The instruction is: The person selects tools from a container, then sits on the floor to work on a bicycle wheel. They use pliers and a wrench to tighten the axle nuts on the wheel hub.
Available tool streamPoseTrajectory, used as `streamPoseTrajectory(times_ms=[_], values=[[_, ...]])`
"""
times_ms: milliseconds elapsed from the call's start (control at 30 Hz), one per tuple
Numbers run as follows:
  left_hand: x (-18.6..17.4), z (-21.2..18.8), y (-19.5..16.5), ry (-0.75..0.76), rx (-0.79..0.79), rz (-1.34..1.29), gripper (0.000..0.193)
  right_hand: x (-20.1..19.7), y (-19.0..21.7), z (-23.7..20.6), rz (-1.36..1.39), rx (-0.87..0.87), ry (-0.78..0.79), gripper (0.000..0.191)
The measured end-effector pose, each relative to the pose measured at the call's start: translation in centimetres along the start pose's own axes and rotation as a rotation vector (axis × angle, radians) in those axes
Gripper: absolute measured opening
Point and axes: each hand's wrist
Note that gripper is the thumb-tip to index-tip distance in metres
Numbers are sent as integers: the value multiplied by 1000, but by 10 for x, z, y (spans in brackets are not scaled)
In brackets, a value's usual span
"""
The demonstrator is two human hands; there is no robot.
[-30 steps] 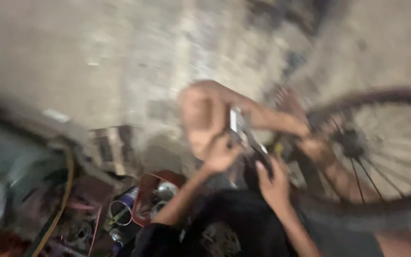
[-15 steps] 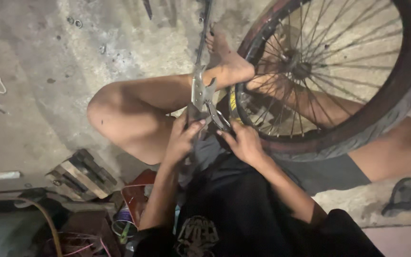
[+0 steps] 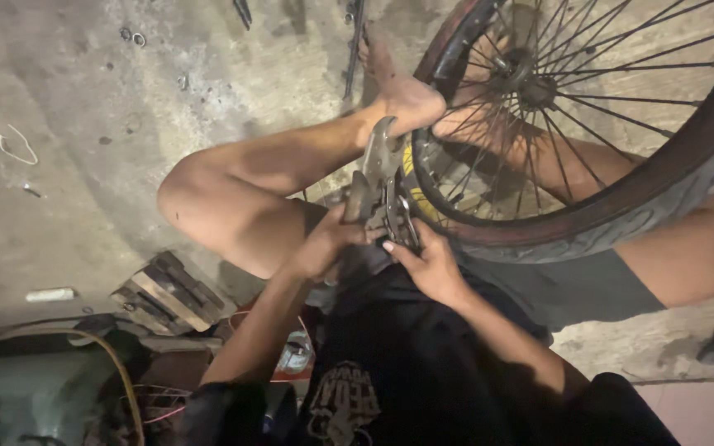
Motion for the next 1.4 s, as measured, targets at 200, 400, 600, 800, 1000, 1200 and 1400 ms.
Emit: streamPoseTrajectory(times_ms=[200, 400, 600, 800, 1000, 1200, 1400], values=[[47, -17, -5, -108, 38, 76, 57, 1, -7, -8, 254, 28, 27, 29], [77, -21, 19, -244, 193, 232, 52, -5, -23, -19, 399, 186, 86, 36], [86, -29, 30, -352, 169, 304, 46, 1, -52, -26, 469, 80, 133, 35], [107, -33, 32, -403, 469, 506, 74, 11, -81, -21, 526, 191, 42, 45], [121, -25, 25, -429, 616, 726, 79, -2, -79, -20, 436, -2, -21, 28], [135, -19, 22, -407, 663, 721, 86, -6, -64, -15, 471, 2, -59, 23], [133, -27, 17, -334, 656, 755, 89, -15, -58, -13, 331, 47, -146, 19]])
Point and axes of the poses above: each hand's wrist, its own z-axis towards the middle knuckle, its own x-axis out of the palm, y = z × x, and after that the axes turned 6 degrees about -y, right-handed
